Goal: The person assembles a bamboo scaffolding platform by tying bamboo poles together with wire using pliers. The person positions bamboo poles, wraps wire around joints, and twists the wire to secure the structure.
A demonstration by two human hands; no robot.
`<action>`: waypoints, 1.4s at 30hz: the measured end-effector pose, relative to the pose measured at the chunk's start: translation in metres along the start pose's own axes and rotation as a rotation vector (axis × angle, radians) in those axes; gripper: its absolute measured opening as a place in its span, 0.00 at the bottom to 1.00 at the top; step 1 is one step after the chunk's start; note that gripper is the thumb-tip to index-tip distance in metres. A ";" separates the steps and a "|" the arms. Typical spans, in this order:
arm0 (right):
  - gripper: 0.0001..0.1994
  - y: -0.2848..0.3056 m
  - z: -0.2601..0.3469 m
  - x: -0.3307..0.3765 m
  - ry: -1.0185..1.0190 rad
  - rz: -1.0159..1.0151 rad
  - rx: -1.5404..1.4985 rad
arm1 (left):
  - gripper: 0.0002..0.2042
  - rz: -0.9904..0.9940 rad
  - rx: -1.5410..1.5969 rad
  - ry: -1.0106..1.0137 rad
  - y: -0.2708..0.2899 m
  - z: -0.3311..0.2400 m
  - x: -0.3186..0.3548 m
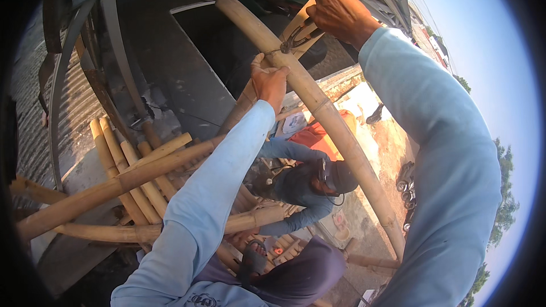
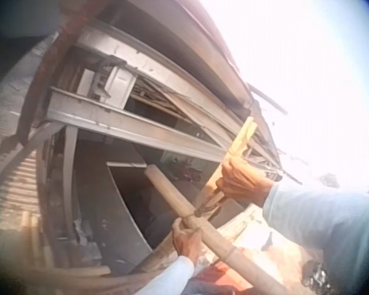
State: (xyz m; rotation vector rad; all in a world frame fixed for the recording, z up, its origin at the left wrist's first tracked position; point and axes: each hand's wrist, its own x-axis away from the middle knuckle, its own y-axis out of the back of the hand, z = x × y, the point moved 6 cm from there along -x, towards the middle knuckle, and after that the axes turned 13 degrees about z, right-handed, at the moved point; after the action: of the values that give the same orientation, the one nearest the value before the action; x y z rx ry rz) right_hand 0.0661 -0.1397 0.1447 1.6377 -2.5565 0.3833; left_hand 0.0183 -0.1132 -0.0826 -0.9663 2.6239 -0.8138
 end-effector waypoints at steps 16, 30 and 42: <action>0.12 -0.017 0.145 0.121 -0.755 0.264 -1.110 | 0.37 0.258 -0.654 -0.074 0.016 -0.054 -0.016; 0.06 -0.025 0.101 0.125 -0.518 0.225 -1.174 | 0.27 0.632 -1.417 -0.064 -0.042 -0.086 -0.048; 0.04 -0.023 0.056 0.112 -0.357 -0.020 -0.682 | 0.32 0.557 -1.380 -0.054 -0.035 -0.078 -0.052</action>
State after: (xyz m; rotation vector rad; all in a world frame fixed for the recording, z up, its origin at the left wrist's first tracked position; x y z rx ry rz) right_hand 0.0427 -0.2622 0.1173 1.5389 -2.4571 -0.7673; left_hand 0.0454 -0.0680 0.0025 -0.3016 2.9260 1.2657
